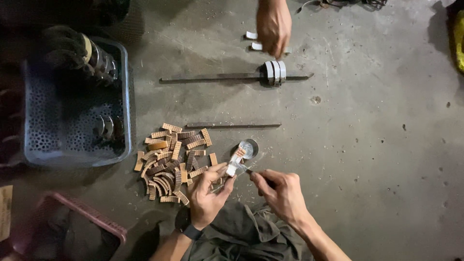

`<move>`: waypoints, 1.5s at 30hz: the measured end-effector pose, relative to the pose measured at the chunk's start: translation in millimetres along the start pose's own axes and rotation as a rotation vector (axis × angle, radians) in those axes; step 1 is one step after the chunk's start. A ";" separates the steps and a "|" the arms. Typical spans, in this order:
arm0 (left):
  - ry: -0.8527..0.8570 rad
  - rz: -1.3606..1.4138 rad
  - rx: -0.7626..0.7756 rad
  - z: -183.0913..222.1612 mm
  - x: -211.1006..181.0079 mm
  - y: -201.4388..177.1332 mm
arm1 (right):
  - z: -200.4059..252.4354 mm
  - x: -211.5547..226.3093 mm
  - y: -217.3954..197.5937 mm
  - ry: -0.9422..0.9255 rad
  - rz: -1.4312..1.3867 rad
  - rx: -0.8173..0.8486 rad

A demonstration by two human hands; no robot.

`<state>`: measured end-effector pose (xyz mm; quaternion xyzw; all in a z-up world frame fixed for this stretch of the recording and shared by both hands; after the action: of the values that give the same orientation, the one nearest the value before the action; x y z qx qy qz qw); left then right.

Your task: Applying grease to engine bearings using a small metal applicator tool.

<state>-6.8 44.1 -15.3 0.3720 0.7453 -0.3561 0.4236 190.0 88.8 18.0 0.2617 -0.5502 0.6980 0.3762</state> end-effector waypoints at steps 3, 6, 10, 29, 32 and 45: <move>-0.028 0.041 -0.006 -6.3 -16.2 -2.0 | -7.7 -2.2 -1.9 0.024 -0.002 -0.031; 0.027 0.012 0.010 -13.0 -26.5 -0.7 | -12.2 -6.6 -5.4 0.137 -0.001 -0.018; 0.037 -0.029 0.006 -10.6 -25.6 -0.2 | -20.0 -21.1 -6.7 0.231 -0.034 -0.004; -0.117 -0.296 0.146 -222.5 140.2 93.1 | -22.8 -175.9 35.2 0.647 -0.540 -0.025; -0.111 -0.263 0.120 -291.1 176.3 170.9 | -26.6 -186.0 42.3 0.685 -0.559 0.020; -0.098 -0.442 -0.094 -275.9 289.0 398.6 | -25.8 -221.7 23.0 0.847 -0.575 -0.072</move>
<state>128.1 537.8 -253.3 0.1618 0.8029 -0.4228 0.3878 301.2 58.5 -174.5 0.0833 -0.2791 0.5918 0.7516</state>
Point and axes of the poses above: each hand's wrist, its own z-axis away from the middle knuckle, its own y-axis out of the palm, x = y × z, the point moved 6 cm from there along -z, towards the middle knuckle, and after that the axes turned 15 degrees about -x, right-handed, at the moved point
